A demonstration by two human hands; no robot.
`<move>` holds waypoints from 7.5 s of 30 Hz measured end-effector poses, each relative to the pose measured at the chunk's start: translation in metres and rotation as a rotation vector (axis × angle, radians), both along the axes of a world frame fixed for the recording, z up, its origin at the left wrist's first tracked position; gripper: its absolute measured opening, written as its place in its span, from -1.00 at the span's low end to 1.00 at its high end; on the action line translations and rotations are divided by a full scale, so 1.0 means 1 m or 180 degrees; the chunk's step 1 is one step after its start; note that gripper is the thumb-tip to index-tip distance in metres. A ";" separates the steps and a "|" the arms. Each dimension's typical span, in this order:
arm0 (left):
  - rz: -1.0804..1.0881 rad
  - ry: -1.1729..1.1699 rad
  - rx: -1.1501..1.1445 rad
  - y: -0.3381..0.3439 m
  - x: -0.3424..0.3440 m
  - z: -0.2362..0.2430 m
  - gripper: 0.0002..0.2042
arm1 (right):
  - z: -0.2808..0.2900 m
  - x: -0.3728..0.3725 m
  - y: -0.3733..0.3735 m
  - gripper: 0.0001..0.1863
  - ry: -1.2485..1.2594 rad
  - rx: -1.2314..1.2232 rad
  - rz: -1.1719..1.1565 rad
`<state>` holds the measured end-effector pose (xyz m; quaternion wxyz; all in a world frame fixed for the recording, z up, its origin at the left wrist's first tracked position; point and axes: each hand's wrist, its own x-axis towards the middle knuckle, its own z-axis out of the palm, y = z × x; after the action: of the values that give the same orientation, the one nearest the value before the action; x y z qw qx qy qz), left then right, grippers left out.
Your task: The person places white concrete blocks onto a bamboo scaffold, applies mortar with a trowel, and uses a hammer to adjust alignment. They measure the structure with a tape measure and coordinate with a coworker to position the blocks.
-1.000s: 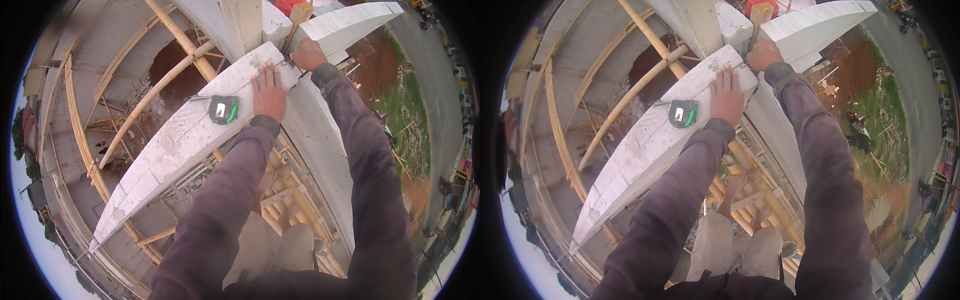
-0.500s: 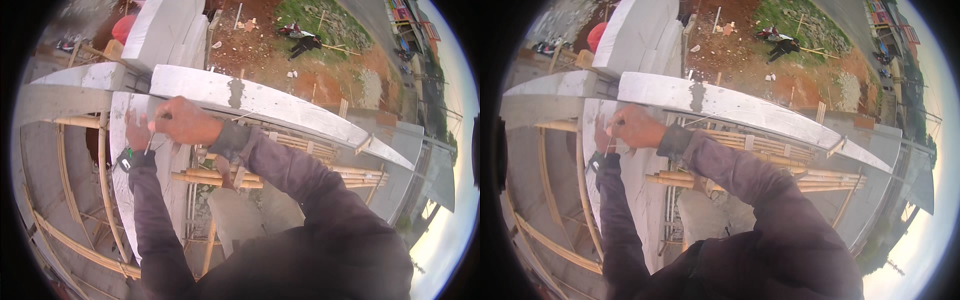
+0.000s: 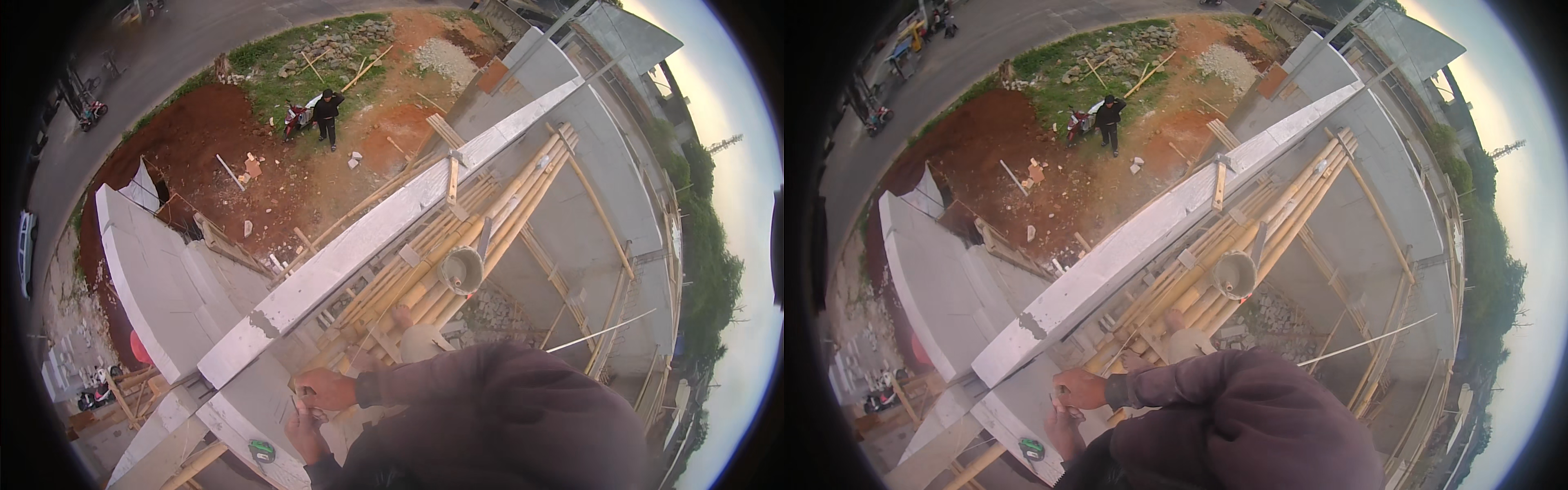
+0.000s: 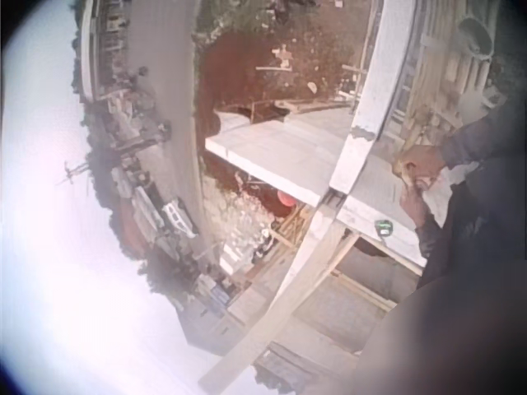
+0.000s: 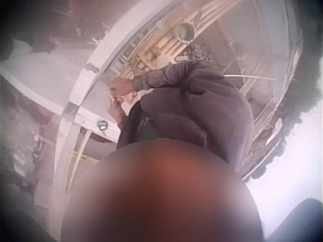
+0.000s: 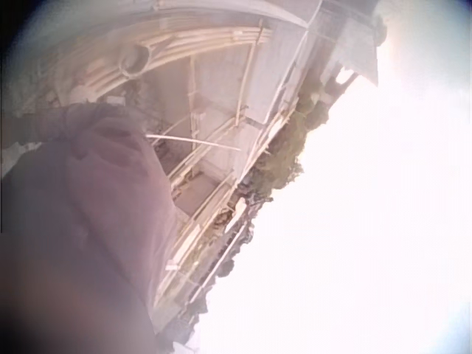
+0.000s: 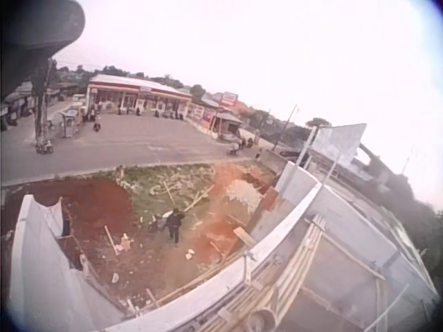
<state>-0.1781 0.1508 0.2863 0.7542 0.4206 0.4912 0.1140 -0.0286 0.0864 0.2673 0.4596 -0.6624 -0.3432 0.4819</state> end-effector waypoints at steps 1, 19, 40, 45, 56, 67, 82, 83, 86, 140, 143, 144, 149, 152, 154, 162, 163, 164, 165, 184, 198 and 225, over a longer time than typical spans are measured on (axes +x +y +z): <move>0.0055 -0.0093 0.0203 0.001 0.003 0.001 -0.73 | -0.001 0.005 -0.003 -0.71 -0.0203 0.0202 -0.0062; -0.2761 -0.0124 0.2194 -0.032 0.115 0.040 -0.68 | 0.074 0.116 -0.101 -0.67 -0.1033 -0.0135 -0.0587; -0.2563 0.1260 0.1931 -0.024 0.025 -0.055 -0.70 | 0.078 0.201 -0.189 -0.86 -0.1771 0.0067 -0.1748; -0.3200 0.1206 0.4029 -0.043 0.012 -0.007 -0.65 | 0.096 0.220 -0.202 -0.88 -0.1192 -0.0358 -0.1317; -0.1155 0.0362 0.3222 -0.116 0.089 0.031 -0.75 | 0.086 0.162 -0.076 -0.82 -0.0496 -0.0169 0.1551; 0.2288 0.3644 0.2032 -0.099 -0.160 -0.120 -0.84 | -0.023 0.191 -0.081 -0.71 -0.1285 -0.0476 0.2224; 0.1841 0.5275 0.1960 -0.054 -0.310 -0.244 -0.61 | -0.080 0.234 -0.156 -0.76 -0.2134 -0.1704 0.2015; 0.1903 0.5071 0.1976 -0.046 -0.307 -0.239 -0.58 | -0.082 0.222 -0.156 -0.76 -0.2119 -0.1925 0.1913; 0.1760 0.3985 0.2997 -0.016 -0.280 -0.223 -0.34 | -0.084 0.198 -0.154 -0.75 -0.2440 -0.1655 0.2003; 0.0977 -0.0803 -0.1060 -0.018 0.035 -0.039 -0.82 | -0.029 0.194 -0.141 -0.26 0.0165 -0.1806 0.2280; 0.1385 -0.1229 -0.0296 0.088 -0.002 -0.015 -0.87 | -0.054 0.260 -0.197 -0.33 -0.0356 -0.2223 0.2320; 0.1329 -0.1148 0.0068 0.128 -0.014 -0.004 -0.86 | -0.067 0.276 -0.219 -0.37 -0.0372 -0.2330 0.2203; 0.2309 -0.0726 0.0921 0.287 -0.017 0.040 -0.86 | -0.142 0.300 -0.303 -0.55 -0.1378 -0.2031 0.2254; 0.2183 -0.0933 0.1127 0.337 0.024 0.038 -0.78 | -0.156 0.282 -0.288 -0.61 -0.0715 -0.1925 0.2454; 0.1775 -0.1081 0.1154 0.353 0.056 0.031 -0.76 | -0.139 0.244 -0.262 -0.66 -0.0345 -0.1932 0.1960; -0.0427 -0.1091 0.0433 0.210 0.145 -0.074 -0.65 | -0.070 0.099 -0.090 -0.75 0.1611 -0.1583 0.0545; -0.0817 -0.0963 0.0345 0.186 0.139 -0.083 -0.67 | -0.069 0.087 -0.069 -0.74 0.1908 -0.1211 0.0436; -0.0907 -0.0807 0.0186 0.164 0.132 -0.090 -0.67 | -0.071 0.078 -0.046 -0.74 0.1759 -0.1332 0.0298; -0.0985 -0.0674 0.0040 0.147 0.120 -0.096 -0.68 | -0.075 0.067 -0.022 -0.74 0.1788 -0.1286 0.0206; 0.0647 0.1271 0.3677 0.297 -0.136 -0.080 -0.81 | -0.176 0.066 0.330 -0.76 -0.0146 -0.1114 0.1162; -0.0214 0.2333 0.4347 0.457 -0.028 -0.205 -0.54 | -0.281 0.030 0.448 -0.77 0.2038 -0.1622 -0.0171; -0.0313 0.3278 0.4420 0.469 -0.010 -0.225 -0.31 | -0.444 0.000 0.513 -0.68 0.2206 -0.1793 0.0201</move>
<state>-0.1878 0.6201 0.0609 0.0143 0.8061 0.5721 0.1507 -0.0290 0.5998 -0.1762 0.3342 -0.5504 -0.0443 0.7638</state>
